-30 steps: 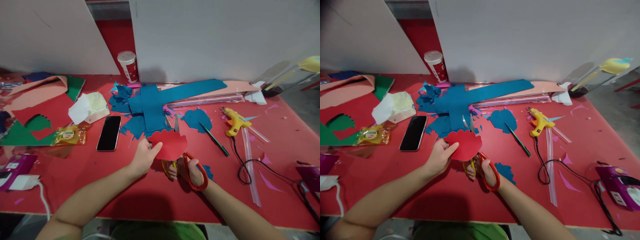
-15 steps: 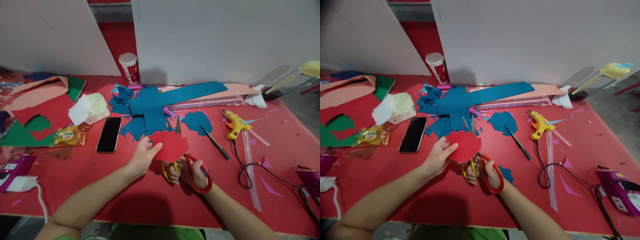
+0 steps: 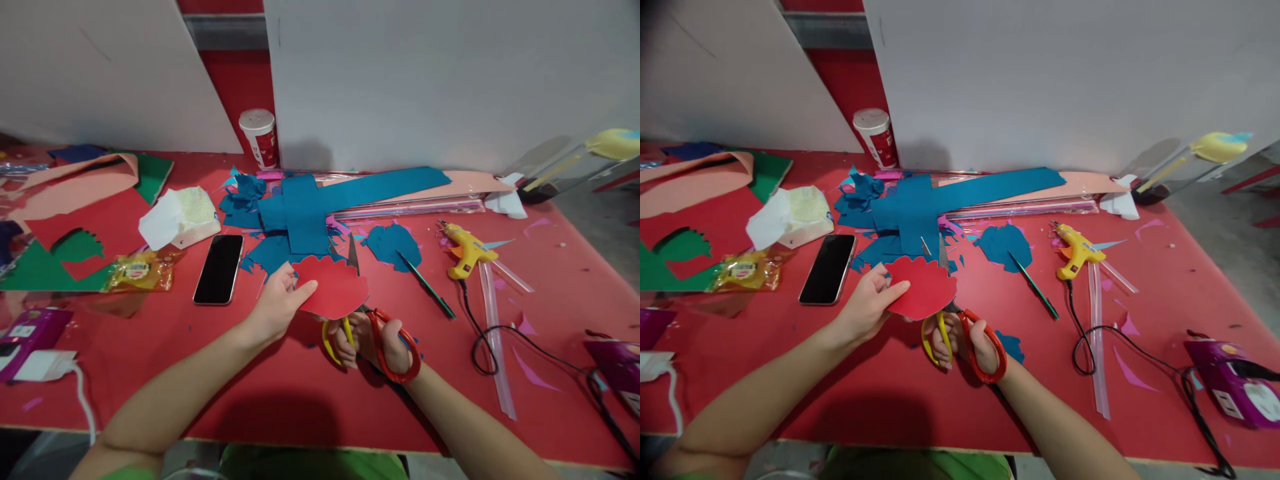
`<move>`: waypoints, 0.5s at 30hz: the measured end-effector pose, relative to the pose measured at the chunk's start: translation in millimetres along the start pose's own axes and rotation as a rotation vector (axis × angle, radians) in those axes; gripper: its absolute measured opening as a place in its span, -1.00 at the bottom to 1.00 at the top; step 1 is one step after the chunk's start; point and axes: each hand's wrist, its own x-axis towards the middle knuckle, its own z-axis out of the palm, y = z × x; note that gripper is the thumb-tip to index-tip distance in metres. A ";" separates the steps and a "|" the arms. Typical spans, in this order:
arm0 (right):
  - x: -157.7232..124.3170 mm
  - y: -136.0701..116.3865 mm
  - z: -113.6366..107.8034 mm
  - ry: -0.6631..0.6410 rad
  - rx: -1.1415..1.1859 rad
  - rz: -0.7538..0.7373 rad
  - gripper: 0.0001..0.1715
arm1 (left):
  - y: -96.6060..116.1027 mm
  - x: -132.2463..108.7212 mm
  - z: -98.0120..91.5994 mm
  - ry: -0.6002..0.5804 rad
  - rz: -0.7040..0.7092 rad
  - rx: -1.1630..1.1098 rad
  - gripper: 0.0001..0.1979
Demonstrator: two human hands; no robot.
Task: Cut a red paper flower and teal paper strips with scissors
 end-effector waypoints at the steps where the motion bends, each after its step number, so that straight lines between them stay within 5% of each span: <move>1: -0.5 0.7 -1.4 -0.004 0.006 0.010 -0.16 | 0.6 0.2 -0.9 -0.011 -0.005 0.015 -0.72; 15: -3.6 4.2 -5.8 0.027 0.033 0.041 -0.17 | 2.7 -2.2 5.2 0.008 -0.058 -0.008 -0.70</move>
